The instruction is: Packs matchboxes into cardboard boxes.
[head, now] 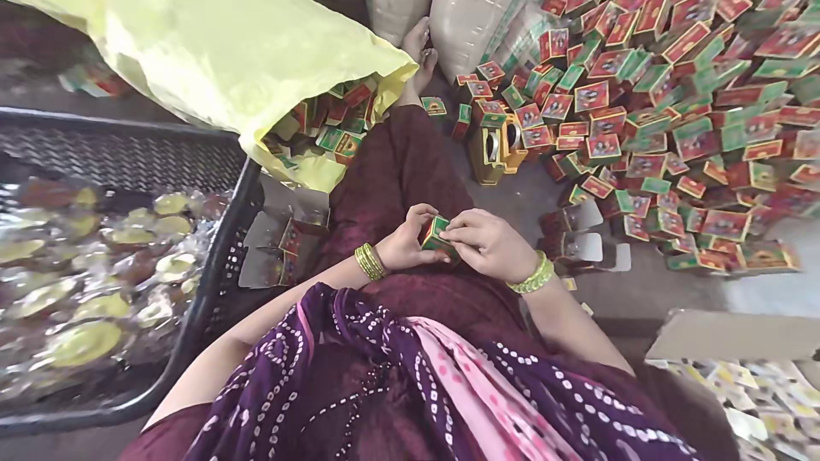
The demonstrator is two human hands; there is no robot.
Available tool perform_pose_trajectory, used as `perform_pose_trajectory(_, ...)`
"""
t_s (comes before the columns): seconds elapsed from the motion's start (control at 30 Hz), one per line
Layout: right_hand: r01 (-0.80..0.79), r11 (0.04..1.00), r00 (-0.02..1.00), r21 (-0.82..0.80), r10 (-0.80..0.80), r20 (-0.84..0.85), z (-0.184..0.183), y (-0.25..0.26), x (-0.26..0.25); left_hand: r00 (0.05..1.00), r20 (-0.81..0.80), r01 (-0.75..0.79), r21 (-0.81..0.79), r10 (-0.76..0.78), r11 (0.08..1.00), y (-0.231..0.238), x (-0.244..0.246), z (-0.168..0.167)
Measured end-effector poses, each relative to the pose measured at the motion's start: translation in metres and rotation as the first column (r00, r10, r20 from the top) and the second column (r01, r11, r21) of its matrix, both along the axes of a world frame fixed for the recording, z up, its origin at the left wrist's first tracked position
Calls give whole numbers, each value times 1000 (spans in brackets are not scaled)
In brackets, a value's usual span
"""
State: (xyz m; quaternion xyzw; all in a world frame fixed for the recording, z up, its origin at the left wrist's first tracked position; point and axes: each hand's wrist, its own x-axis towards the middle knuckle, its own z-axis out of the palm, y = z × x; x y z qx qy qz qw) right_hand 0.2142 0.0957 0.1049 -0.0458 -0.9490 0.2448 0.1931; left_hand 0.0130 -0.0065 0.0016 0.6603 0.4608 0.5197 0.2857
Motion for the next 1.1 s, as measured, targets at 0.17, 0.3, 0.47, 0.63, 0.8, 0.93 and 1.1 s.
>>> perform_pose_trajectory(0.17,66,990,996,124,-57,-74,-18,-12,5,995,92,-14,-82,22,997,0,0,1)
perform_pose_trajectory(0.3,212,977,962,27,-204,-180,-45,-25,12,987,163,3,-131,18,991,2,0,1)
perform_pose_trajectory(0.47,151,763,951,-628,-285,-117,-38,11,20,944,329,78,-186,-13,979,2,2,7)
perform_pose_trajectory(0.63,736,447,609,-508,-765,209,-50,122,15,886,447,-10,-253,126,967,5,-6,5)
perform_pose_trajectory(0.8,865,331,471,-377,-796,380,-92,230,4,911,394,-34,-223,122,974,9,-11,4)
perform_pose_trajectory(0.93,878,438,471,-192,-723,505,-114,279,-12,939,327,-60,-145,105,988,14,-16,2)
perform_pose_trajectory(1.1,900,432,382,-58,-719,581,-123,301,-31,952,301,-40,-67,58,997,21,-20,-3)
